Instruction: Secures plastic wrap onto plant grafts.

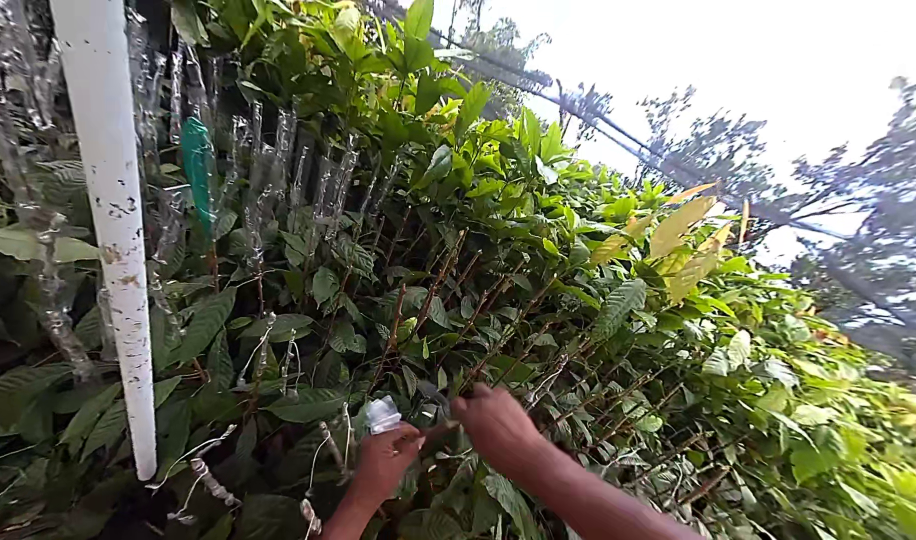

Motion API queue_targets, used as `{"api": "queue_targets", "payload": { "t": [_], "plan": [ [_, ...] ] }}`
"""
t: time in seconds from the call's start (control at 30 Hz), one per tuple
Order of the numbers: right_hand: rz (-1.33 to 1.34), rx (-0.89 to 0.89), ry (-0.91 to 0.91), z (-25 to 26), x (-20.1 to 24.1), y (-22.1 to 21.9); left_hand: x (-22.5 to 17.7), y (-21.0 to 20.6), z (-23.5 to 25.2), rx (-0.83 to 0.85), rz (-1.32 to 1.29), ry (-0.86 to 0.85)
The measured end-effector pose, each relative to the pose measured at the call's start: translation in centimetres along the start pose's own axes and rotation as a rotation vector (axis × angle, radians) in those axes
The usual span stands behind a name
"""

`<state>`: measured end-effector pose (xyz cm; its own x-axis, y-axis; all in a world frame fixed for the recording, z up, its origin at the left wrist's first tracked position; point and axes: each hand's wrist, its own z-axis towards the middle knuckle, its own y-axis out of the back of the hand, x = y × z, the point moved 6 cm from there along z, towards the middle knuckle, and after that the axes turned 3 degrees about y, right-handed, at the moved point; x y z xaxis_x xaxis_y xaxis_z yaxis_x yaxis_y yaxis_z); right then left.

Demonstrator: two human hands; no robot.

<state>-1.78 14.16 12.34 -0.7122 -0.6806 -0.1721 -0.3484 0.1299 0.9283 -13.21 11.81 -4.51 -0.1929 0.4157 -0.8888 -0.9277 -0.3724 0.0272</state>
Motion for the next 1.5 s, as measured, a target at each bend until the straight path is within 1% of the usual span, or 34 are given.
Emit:
{"api": "queue_targets", "payload": {
  "t": [0.03,0.1,0.13,0.17,0.2,0.23,0.27,0.3,0.33,0.37,0.4,0.43,0.47,0.53,0.57,0.6,0.63,0.67,0.77,0.8,0.87,0.93,0.97,1.03,1.1,1.13,1.17,1.27,1.33,1.37,1.4,1.43,1.47,1.5],
  "plan": [
    [-0.025,0.028,0.037,-1.2,2.2,-1.1,-0.2,0.3,0.3,-0.049,-0.078,0.063],
    [0.141,0.060,0.154,-2.2,5.9,-2.0,-1.2,-0.1,0.7,-0.074,-0.063,0.076],
    [0.287,0.044,0.189,-1.6,6.2,-1.3,-2.0,-0.7,0.5,-0.047,0.021,0.026],
    [0.411,0.025,0.209,-0.4,5.2,0.0,-2.5,-1.3,0.0,-0.014,0.084,-0.042],
    [0.450,0.029,0.200,0.9,3.1,1.2,-2.3,-1.9,-0.3,0.038,0.121,-0.080],
    [0.373,0.032,0.147,1.8,0.8,1.6,-1.9,-2.0,-0.6,0.063,0.113,-0.096],
    [0.223,0.028,0.067,2.0,-0.8,1.3,-1.5,-1.4,-0.4,0.039,0.062,-0.083],
    [0.110,0.007,0.018,1.5,-0.8,0.7,-1.2,-0.6,0.2,0.000,-0.023,-0.033],
    [0.048,-0.009,0.021,0.3,0.7,-0.2,-1.1,0.0,0.8,-0.038,-0.120,0.037],
    [0.030,-0.014,0.075,-0.9,2.9,-1.2,-1.4,0.3,1.0,-0.065,-0.176,0.100],
    [0.067,-0.028,0.154,-1.8,5.1,-1.7,-1.8,0.3,1.1,-0.081,-0.150,0.110],
    [0.154,-0.021,0.211,-2.1,6.5,-1.5,-2.4,-0.2,0.9,-0.053,-0.080,0.090],
    [0.270,-0.001,0.233,-1.6,6.7,-0.6,-3.0,-0.8,0.4,-0.007,0.004,0.043],
    [0.433,0.059,0.251,0.7,3.5,1.5,-3.2,-2.4,-0.6,0.080,0.116,-0.089],
    [0.393,0.081,0.218,1.8,1.0,1.7,-2.7,-2.8,-0.9,0.101,0.142,-0.118],
    [0.275,0.088,0.145,2.3,-1.0,1.2,-2.3,-2.5,-0.8,0.077,0.145,-0.118],
    [0.158,0.086,0.070,2.0,-1.9,0.3,-2.0,-1.8,-0.4,0.025,0.127,-0.091],
    [0.113,0.088,0.033,1.1,-1.8,-0.7,-1.7,-0.9,0.2,-0.026,0.090,-0.042],
    [0.198,0.068,0.021,-1.9,-1.2,-4.0,-1.2,1.2,1.3,-0.139,-0.028,0.118],
    [0.229,0.047,0.035,-3.1,-0.5,-4.4,-1.3,1.3,1.6,-0.144,-0.067,0.158],
    [0.251,-0.035,0.170,-5.6,3.2,-4.2,-1.5,0.8,2.0,-0.121,-0.088,0.171],
    [0.293,-0.081,0.317,-6.4,6.9,-3.1,-2.1,-0.8,1.5,-0.032,0.032,0.113],
    [0.342,-0.072,0.324,-5.4,7.2,-2.1,-2.8,-1.7,1.1,0.012,0.119,0.065],
    [0.431,-0.032,0.268,-1.7,3.8,0.4,-4.0,-2.7,-0.4,0.062,0.206,-0.028],
    [0.274,0.037,0.114,1.0,-1.6,0.8,-2.9,-2.7,-0.9,0.030,0.181,-0.116],
    [0.190,0.055,0.041,1.1,-3.1,-0.1,-2.3,-1.9,-0.4,-0.027,0.129,-0.101],
    [0.180,0.069,0.005,0.5,-3.5,-1.4,-1.8,-0.8,0.2,-0.087,0.069,-0.057],
    [0.232,0.048,0.022,-2.3,-1.8,-4.5,-1.7,1.2,1.2,-0.220,-0.055,0.139],
    [0.171,-0.099,0.144,-4.8,2.0,-4.4,-2.2,0.4,1.6,-0.176,-0.069,0.192],
    [0.174,-0.158,0.239,-5.7,4.3,-4.2,-2.5,-0.4,1.6,-0.118,-0.024,0.179],
    [0.232,-0.164,0.306,-6.1,5.9,-3.7,-2.8,-1.4,1.3,-0.040,0.054,0.145],
    [0.338,-0.114,0.301,-5.6,6.2,-2.7,-3.5,-2.2,0.9,0.040,0.141,0.108],
    [0.444,-0.098,0.264,-4.5,5.0,-1.2,-4.3,-2.8,0.3,0.096,0.203,0.068],
    [0.489,-0.103,0.226,-3.3,2.8,0.5,-4.8,-3.0,-0.3,0.104,0.238,-0.003]
  ]
}}
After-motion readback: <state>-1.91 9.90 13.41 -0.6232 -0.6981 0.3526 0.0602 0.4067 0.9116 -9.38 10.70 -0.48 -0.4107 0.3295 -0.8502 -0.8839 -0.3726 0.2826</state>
